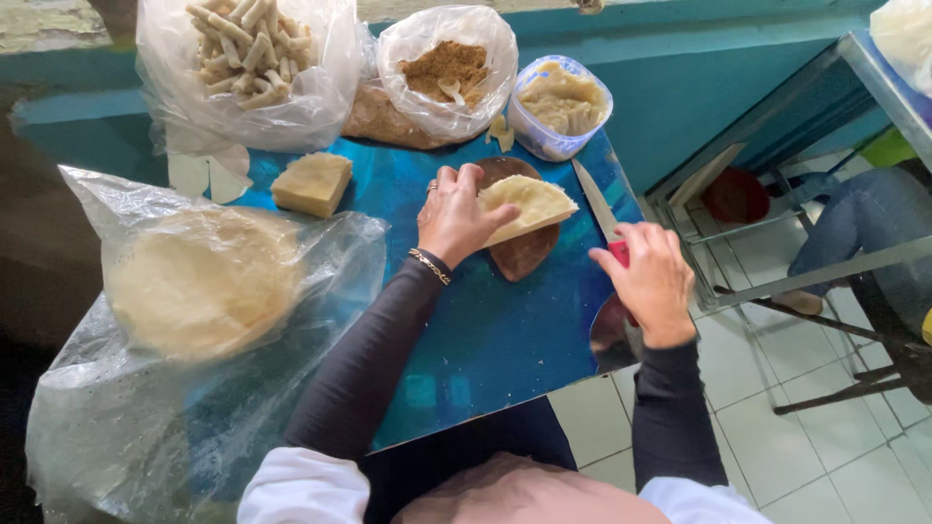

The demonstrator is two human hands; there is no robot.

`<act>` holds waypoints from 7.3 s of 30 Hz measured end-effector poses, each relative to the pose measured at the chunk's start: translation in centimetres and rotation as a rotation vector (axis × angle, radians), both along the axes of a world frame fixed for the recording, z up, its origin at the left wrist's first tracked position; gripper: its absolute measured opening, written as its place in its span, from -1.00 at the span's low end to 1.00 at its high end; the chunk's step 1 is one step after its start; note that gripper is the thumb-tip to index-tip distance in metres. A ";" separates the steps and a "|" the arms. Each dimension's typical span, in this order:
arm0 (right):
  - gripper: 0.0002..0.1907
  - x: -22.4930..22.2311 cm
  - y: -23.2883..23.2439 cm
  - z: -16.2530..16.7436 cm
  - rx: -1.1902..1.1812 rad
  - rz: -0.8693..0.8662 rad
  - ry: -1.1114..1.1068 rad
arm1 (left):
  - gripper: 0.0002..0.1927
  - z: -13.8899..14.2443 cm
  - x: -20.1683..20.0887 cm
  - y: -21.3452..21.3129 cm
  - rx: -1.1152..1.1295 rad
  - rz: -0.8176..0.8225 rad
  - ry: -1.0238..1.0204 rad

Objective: The person sits at a small table and cuts pieces of dough with a knife on a wooden board. They then take thin pastry wrappers, spoon brown filling from a plastic bag onto each wrapper, and fold the wrappers over the filling by hand, setting the folded pastries aside.

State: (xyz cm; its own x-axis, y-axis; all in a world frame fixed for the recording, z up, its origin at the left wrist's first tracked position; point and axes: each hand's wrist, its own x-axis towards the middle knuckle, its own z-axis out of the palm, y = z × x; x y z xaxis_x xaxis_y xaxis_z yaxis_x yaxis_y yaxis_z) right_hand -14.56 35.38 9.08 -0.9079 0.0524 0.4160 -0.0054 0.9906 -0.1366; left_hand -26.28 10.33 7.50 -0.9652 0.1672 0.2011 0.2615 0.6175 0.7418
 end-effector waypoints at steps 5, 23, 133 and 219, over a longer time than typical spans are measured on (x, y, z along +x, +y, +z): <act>-0.55 2.1 1.4 -2.0 0.026 -0.018 -0.006 | -0.35 0.1 0.2 -0.3 -0.038 -0.075 0.007; -0.46 4.1 -7.7 3.2 -0.013 0.223 -0.042 | -0.77 -4.4 -4.1 -1.5 0.515 -0.245 -0.185; -0.59 -9.4 -2.9 -3.1 -1.268 0.364 -0.324 | -0.58 -7.1 0.8 -1.8 0.830 0.045 -0.357; -0.77 6.9 -10.4 10.4 -1.090 0.814 -0.314 | -0.65 0.7 16.5 -5.2 1.861 -0.944 -0.644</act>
State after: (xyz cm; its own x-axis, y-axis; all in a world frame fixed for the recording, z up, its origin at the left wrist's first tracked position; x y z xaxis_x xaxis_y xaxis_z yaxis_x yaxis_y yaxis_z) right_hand -7.68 24.93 19.52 -0.8862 -0.3666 0.2833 -0.3468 0.1194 -0.9303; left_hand -9.75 5.11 8.25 -0.7210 0.5503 0.4210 -0.4869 -0.8347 0.2571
